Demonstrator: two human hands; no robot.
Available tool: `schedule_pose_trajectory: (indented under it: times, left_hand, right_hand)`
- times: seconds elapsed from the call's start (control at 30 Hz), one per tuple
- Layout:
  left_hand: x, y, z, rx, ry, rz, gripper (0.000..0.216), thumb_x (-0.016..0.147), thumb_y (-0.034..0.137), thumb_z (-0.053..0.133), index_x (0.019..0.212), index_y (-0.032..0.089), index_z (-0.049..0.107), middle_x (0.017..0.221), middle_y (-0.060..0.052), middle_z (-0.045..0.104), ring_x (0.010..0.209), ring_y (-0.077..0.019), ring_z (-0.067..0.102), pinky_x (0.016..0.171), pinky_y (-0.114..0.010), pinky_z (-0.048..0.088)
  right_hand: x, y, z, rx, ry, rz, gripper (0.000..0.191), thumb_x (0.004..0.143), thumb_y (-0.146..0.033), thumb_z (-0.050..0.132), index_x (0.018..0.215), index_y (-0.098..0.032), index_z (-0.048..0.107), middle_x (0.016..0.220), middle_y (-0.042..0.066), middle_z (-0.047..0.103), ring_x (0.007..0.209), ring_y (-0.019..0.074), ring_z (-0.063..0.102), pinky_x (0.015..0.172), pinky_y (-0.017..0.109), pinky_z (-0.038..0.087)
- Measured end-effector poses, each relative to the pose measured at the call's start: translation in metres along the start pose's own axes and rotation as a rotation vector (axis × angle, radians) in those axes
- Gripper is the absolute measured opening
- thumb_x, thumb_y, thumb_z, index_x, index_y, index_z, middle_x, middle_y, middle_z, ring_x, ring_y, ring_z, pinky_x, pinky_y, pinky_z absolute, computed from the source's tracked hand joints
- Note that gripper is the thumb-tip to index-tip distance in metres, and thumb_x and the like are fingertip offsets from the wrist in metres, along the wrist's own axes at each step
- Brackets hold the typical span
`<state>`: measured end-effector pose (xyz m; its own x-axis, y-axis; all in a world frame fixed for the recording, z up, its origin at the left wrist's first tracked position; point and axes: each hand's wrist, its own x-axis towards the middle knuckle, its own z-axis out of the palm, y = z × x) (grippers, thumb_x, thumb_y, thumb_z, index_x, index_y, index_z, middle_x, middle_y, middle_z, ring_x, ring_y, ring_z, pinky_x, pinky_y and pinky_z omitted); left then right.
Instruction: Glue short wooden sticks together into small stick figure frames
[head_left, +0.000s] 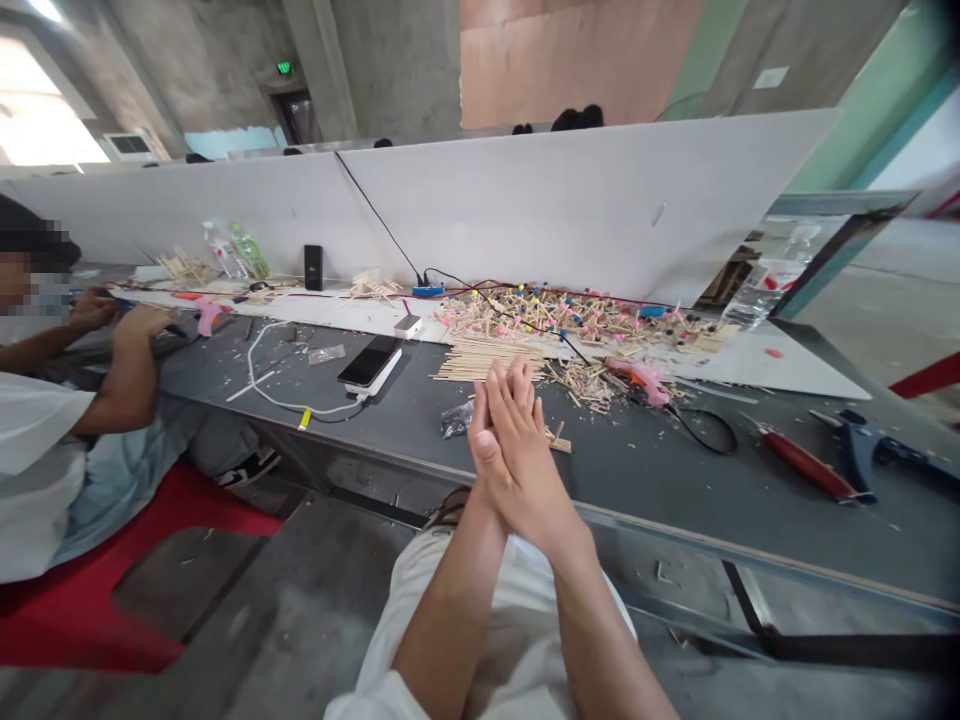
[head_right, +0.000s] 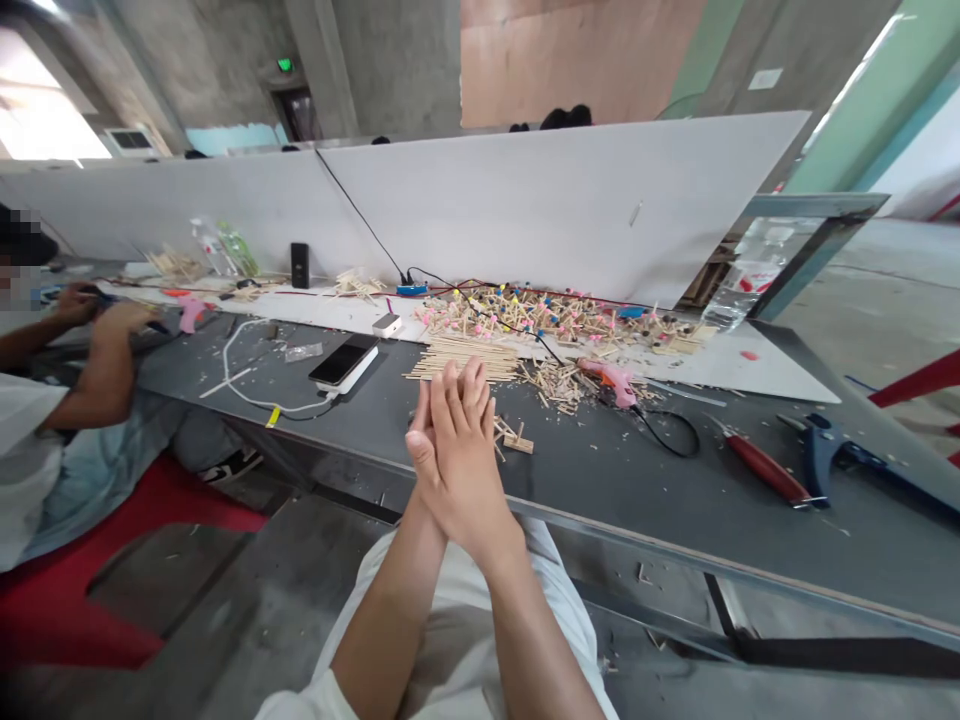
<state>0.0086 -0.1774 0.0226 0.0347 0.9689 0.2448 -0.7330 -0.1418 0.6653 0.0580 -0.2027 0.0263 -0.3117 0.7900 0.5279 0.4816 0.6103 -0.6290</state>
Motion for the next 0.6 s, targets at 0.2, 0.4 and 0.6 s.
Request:
schedule_pose_trajectory:
  times: [0.2, 0.4, 0.6]
  left_hand:
    - [0.013, 0.000, -0.012, -0.244, 0.191, -0.082, 0.053, 0.101, 0.038, 0.016, 0.146, 0.018, 0.036, 0.153, -0.012, 0.042, 0.139, -0.0200, 0.044, 0.119, -0.042, 0.028]
    - [0.015, 0.020, -0.015, -0.383, 0.313, 0.049, 0.044, 0.100, 0.034, 0.025, 0.131, 0.013, 0.049, 0.146, -0.018, 0.049, 0.129, -0.0240, 0.055, 0.113, -0.041, 0.039]
    - [0.021, 0.018, -0.023, -0.219, 0.272, 0.072, 0.036, 0.097, 0.034, 0.039, 0.117, 0.013, 0.060, 0.123, -0.016, 0.067, 0.115, -0.0243, 0.065, 0.104, -0.041, 0.047]
  right_hand:
    - [0.000, 0.004, -0.010, 0.055, -0.100, 0.031, 0.049, 0.102, -0.033, 0.036, 0.149, -0.022, 0.043, 0.155, 0.008, 0.038, 0.147, 0.0268, 0.026, 0.119, 0.056, 0.022]
    - [-0.002, -0.001, -0.017, 0.150, -0.072, 0.099, 0.037, 0.094, -0.015, 0.046, 0.118, -0.023, 0.072, 0.131, 0.004, 0.065, 0.131, 0.0227, 0.053, 0.110, 0.036, 0.042]
    - [-0.002, 0.006, -0.026, 0.124, 0.159, 0.207, 0.016, 0.088, -0.031, 0.064, 0.090, -0.023, 0.078, 0.088, 0.003, 0.078, 0.082, 0.0215, 0.073, 0.074, 0.029, 0.054]
